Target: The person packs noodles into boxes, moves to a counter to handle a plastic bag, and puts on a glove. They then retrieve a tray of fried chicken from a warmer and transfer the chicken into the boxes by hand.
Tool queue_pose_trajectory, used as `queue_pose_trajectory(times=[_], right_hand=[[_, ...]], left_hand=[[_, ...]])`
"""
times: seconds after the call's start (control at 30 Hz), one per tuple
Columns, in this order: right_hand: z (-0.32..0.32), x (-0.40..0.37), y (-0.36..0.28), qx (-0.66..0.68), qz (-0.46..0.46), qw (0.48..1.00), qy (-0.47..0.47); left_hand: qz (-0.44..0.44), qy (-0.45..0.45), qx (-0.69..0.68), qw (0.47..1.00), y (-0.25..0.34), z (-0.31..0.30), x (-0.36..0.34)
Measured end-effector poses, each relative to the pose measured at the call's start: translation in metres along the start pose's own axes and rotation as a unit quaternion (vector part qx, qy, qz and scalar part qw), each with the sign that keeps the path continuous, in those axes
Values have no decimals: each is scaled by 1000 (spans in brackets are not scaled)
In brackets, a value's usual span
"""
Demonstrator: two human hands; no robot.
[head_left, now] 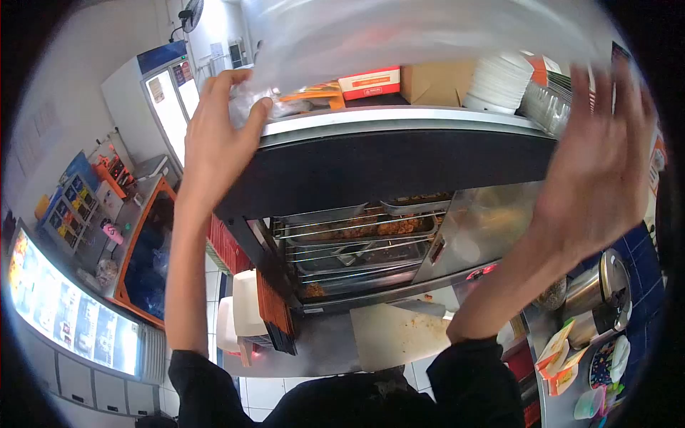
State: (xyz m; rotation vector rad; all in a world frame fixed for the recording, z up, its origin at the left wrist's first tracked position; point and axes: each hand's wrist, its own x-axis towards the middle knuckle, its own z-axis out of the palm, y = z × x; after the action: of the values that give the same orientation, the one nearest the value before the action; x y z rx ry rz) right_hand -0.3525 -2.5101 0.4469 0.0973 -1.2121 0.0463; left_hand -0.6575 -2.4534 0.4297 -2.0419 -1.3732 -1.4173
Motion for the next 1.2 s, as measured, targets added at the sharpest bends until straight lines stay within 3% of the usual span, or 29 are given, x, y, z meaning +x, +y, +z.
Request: queue_pose_trajectory(times=[0.03, 0.07, 0.13, 0.17, 0.27, 0.37, 0.47, 0.5, 0.57, 0.63, 0.7, 0.73, 0.77, 0.8, 0.83, 0.9, 0.93, 0.97, 1.1, 1.17, 1.2], right_hand=[[-13, -17, -12, -9, 47, 997, 52], [-26, -33, -24, -12, 94, 990, 104], [-64, -86, -46, -15, 187, 974, 130], [-70, -104, -56, -25, 235, 961, 143], [-81, -154, -84, -74, 364, 910, 186], [-111, -206, -111, -60, 442, 866, 226], [-131, -230, -163, -100, 499, 833, 215], [-141, -240, -184, -107, 505, 832, 203], [-160, -259, -235, -150, 560, 796, 176], [-178, -275, -284, -183, 622, 757, 79], [-201, -301, -325, -185, 683, 706, 35], [-204, -289, -343, -203, 721, 658, 74], [-211, -292, -353, -219, 715, 658, 94], [-218, -300, -366, -324, 664, 662, 124], [-223, -307, -376, -426, 608, 652, 153], [-239, -310, -391, -471, 596, 623, 186], [-244, -308, -396, -420, 674, 584, 170], [-250, -307, -399, -359, 743, 543, 157], [-273, -346, -418, -396, 686, 580, 190], [-281, -348, -431, -342, 685, 598, 238], [-285, -355, -433, -300, 667, 617, 290]], left_hand=[[30, 79, -1, 996, 10, -6, -10], [122, 169, 39, 977, -1, -1, -24], [80, 205, -43, 975, 24, -11, -72], [35, 177, -147, 972, 40, -9, -105], [115, -82, -188, 972, 87, -5, -174], [63, -132, -315, 938, 131, 42, -220], [-124, -223, -511, 821, 184, 83, -252], [-119, -239, -522, 810, 197, 98, -264], [-320, -221, -606, 694, 230, 129, -302], [-407, -298, -564, 653, 255, 143, -333], [-424, -377, -507, 649, 276, 157, -369], [-415, -403, -514, 633, 293, 164, -394], [-365, -401, -490, 682, 300, 169, -415], [-312, -395, -464, 729, 308, 172, -434], [-301, -416, -469, 719, 313, 170, -448], [-73, -475, -419, 771, 331, 168, -473], [17, -472, -427, 771, 343, 165, -475], [35, -485, -445, 752, 355, 161, -477], [16, -530, -469, 706, 373, 162, -494], [-181, -524, -509, 658, 387, 153, -488], [-173, -526, -528, 644, 374, 166, -501]])
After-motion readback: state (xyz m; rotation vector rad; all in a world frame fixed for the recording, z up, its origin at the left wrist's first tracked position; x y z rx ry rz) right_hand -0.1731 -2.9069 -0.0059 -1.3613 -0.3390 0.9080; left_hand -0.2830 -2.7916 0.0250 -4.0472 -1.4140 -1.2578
